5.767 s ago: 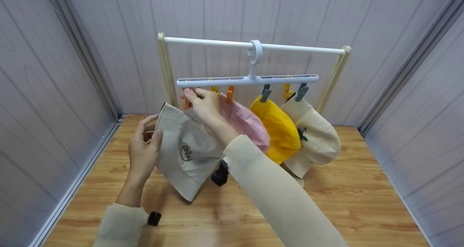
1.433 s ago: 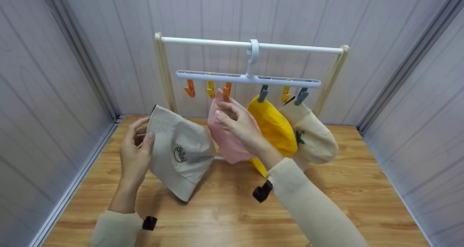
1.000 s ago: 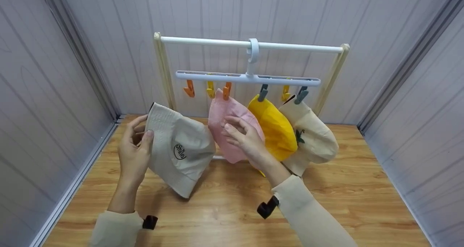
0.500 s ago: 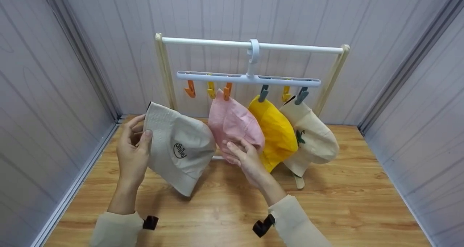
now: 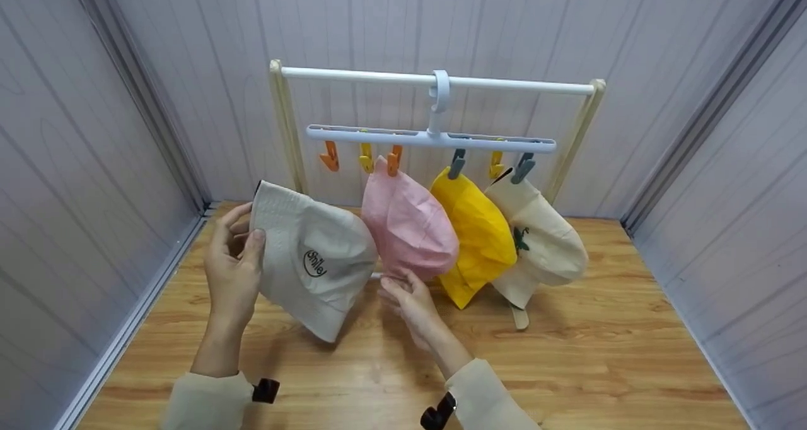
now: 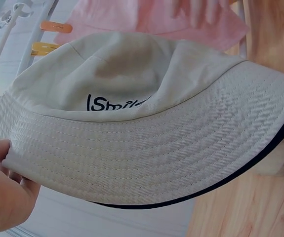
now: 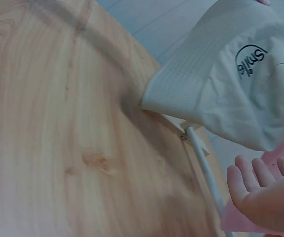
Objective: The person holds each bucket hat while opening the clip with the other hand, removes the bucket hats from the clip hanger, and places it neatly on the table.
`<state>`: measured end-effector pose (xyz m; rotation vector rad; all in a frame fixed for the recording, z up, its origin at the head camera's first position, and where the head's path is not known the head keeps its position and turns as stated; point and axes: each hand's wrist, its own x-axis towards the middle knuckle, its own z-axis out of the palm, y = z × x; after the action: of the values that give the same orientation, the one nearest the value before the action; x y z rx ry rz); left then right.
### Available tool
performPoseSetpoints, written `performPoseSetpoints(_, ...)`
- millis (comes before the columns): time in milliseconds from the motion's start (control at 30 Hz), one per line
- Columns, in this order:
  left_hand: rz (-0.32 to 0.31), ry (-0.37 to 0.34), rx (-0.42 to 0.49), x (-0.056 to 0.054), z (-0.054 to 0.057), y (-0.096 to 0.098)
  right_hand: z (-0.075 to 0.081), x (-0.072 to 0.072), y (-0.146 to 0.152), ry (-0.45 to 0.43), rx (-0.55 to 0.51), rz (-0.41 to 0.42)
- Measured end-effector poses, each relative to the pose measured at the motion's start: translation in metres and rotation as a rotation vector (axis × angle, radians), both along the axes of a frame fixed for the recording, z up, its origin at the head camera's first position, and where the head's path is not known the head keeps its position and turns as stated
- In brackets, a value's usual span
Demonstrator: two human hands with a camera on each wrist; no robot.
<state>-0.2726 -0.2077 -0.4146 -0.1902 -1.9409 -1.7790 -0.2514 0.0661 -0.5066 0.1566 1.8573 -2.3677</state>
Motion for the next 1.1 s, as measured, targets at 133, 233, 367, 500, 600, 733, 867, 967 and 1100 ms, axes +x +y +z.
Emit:
performPoseSetpoints(133, 0.0, -0.002, 0.022, 0.0, -0.001, 0.002, -0.011, 0.001, -0.009, -0.04, -0.045, -0.006)
performPoseSetpoints(233, 0.003, -0.003, 0.03, 0.0, -0.001, 0.003, -0.016, 0.002, -0.017, -0.071, -0.073, -0.012)
performPoseSetpoints(367, 0.01, -0.002, 0.033, 0.0, -0.002, 0.003, -0.02, 0.003, -0.026, -0.109, -0.093, -0.006)
performPoseSetpoints(500, 0.001, -0.005, 0.043, 0.001, -0.003, 0.004, -0.024, 0.006, -0.033, -0.133, -0.09, 0.01)
performPoseSetpoints(600, -0.007, -0.006, 0.056, 0.001, -0.003, 0.003, -0.026, 0.008, -0.035, -0.141, -0.088, 0.023)
performPoseSetpoints(733, -0.006, -0.003, 0.071, 0.0, -0.005, 0.004, -0.027, 0.009, -0.039, -0.153, -0.093, 0.034)
performPoseSetpoints(867, 0.011, -0.013, 0.087, -0.001, -0.006, 0.005, -0.027, 0.01, -0.042, -0.181, -0.109, 0.036)
performPoseSetpoints(967, 0.024, -0.016, 0.092, -0.002, -0.006, 0.006, -0.028, 0.011, -0.044, -0.198, -0.114, 0.041)
performPoseSetpoints(1100, 0.03, -0.011, 0.092, -0.002, -0.006, 0.005, -0.029, 0.011, -0.046, -0.188, -0.11, 0.037)
